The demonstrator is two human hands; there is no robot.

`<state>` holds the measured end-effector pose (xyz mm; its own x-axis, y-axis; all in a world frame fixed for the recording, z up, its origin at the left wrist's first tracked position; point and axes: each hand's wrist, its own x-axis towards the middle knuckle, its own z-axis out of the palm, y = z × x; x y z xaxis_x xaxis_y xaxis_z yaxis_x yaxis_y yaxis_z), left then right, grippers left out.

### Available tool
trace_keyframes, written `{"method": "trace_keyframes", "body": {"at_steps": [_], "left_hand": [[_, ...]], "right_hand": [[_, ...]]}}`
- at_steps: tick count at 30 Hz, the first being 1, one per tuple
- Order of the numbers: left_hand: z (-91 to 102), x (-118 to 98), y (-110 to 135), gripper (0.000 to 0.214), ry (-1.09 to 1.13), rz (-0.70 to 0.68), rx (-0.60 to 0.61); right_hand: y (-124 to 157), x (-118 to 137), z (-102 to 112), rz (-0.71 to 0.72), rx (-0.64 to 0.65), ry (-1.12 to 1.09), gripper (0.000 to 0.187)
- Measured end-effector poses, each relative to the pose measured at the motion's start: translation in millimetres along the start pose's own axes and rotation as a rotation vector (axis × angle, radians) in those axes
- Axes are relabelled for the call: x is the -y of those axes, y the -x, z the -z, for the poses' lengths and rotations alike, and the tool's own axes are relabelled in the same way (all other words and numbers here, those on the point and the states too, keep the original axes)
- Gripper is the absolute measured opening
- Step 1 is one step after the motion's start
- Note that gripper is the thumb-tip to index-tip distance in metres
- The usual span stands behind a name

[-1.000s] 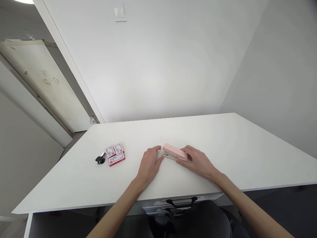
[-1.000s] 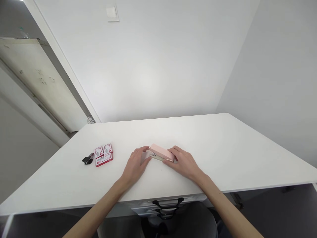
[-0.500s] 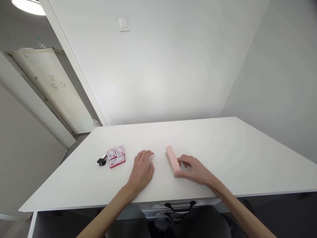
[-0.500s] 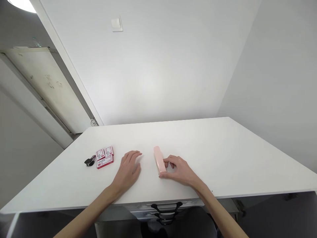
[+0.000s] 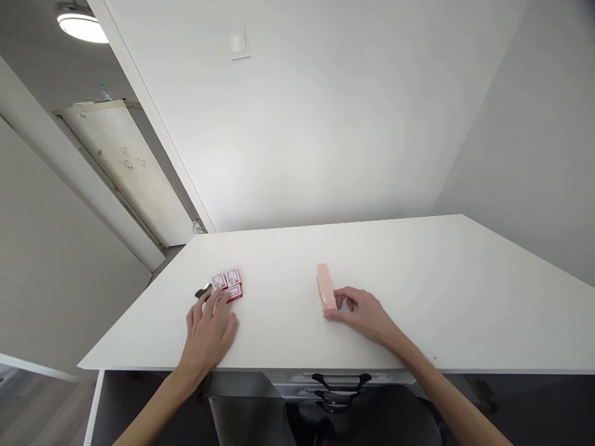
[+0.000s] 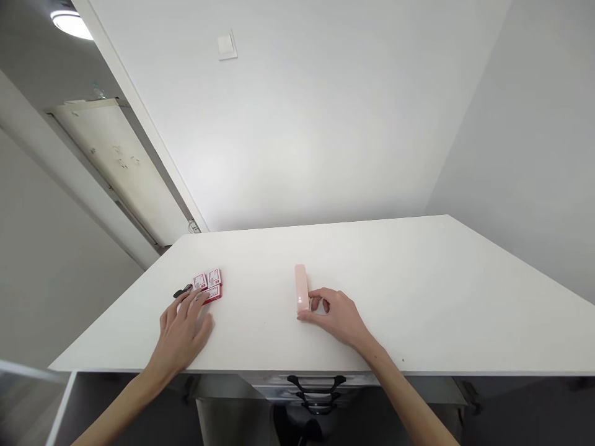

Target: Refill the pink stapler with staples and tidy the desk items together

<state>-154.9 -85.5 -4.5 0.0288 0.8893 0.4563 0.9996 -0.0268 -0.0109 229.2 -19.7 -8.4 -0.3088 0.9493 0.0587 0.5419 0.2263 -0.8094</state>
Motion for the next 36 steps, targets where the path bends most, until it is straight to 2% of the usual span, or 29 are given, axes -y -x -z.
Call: {"method": "trace_keyframes", "body": {"at_steps": [4, 9, 16, 25, 31, 36], "left_hand": [[-3.5, -0.5, 4.2, 0.049, 0.026, -0.008, 0.03], [-1.8, -5.9, 4.0, 0.049, 0.19, -0.097, 0.067], [9.1, -30.9, -0.6, 0.037, 0.367, -0.183, 0.18], [-12.6, -73.1, -26.8, 0.027, 0.542, -0.18, 0.251], [-22.5, -97.7, -46.9, 0.034, 0.63, -0.238, 0.262], [-28.1, -104.4, -51.9, 0.033, 0.582, -0.261, 0.167]], "right_hand": [[2.2, -2.8, 4.2, -0.019, 0.008, -0.057, 0.039], [4.7, -5.1, 3.6, -0.017, -0.033, -0.054, 0.042], [6.4, 0.7, 3.6, 0.005, -0.023, 0.018, 0.046], [5.6, 1.5, 4.0, -0.006, -0.029, 0.04, 0.047], [3.7, -0.2, 5.1, 0.01, -0.038, 0.03, 0.047], [2.5, -1.7, 5.2, 0.013, -0.042, 0.024, 0.048]]}}
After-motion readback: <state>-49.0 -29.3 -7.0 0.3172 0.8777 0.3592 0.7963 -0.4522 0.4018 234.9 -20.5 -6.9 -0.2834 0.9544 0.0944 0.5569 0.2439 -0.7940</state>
